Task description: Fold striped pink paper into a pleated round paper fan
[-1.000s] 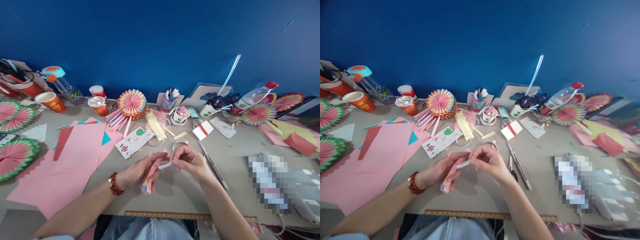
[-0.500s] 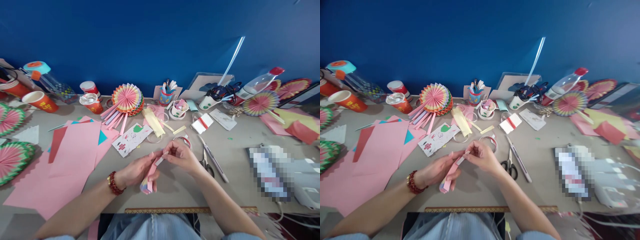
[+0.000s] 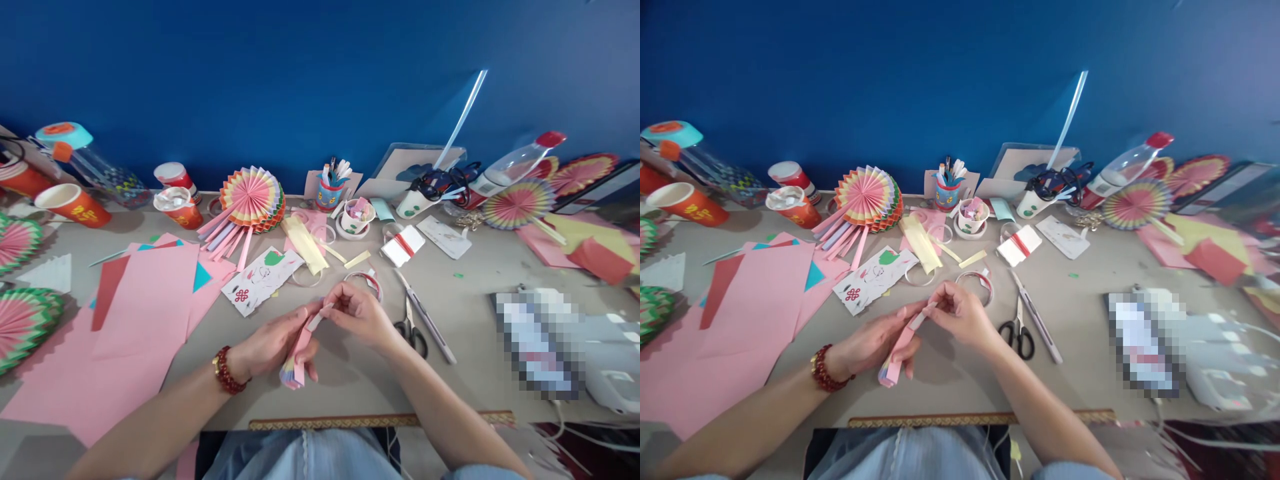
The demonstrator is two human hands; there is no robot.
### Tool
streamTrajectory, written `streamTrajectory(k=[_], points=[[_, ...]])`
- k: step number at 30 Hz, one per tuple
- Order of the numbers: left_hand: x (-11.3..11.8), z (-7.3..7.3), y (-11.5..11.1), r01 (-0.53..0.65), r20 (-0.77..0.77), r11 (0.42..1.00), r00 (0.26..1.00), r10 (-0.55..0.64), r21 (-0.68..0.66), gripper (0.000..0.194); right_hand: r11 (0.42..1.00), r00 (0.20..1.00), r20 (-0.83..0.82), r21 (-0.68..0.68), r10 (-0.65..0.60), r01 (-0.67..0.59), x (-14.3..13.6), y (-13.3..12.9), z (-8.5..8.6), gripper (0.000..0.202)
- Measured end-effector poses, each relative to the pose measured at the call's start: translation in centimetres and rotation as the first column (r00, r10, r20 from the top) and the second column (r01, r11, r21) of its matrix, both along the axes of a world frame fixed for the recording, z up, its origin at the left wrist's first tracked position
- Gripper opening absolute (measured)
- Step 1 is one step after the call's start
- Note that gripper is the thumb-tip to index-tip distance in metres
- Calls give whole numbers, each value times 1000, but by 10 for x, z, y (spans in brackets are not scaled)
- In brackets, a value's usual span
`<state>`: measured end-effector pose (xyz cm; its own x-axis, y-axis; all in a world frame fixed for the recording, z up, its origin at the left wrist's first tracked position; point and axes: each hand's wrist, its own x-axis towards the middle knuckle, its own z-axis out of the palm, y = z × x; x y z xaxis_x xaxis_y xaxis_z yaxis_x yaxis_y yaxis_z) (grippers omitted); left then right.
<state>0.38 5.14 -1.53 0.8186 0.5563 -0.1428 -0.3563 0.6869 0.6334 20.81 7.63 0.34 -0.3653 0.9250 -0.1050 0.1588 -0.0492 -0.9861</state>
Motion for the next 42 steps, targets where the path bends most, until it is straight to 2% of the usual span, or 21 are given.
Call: streamTrajectory(k=[6,10,19,28,33,42], points=[[1,4,-1,-57,-57,998,997,55,-30,57,998,998,65,59,-13,10,-1,-1,5,25],[1,6,-1,-56,-87,998,995,57,11,53,995,996,88,103,-17,8,-1,-1,5,20],[3,2,-6,-123,-148,990,980,133,73,56,988,987,155,151,-33,9,-4,-4,8,10],[4,1,-8,-132,-192,963,965,179,233,63,971,963,261,240,-64,-1,-7,-8,7,4],[4,-4,-10,-140,-187,935,960,209,327,69,940,926,359,340,-115,-15,-9,-10,8,4],[5,-4,-12,-164,-190,919,951,243,359,68,840,894,406,539,-188,-68,-11,-12,7,8]])
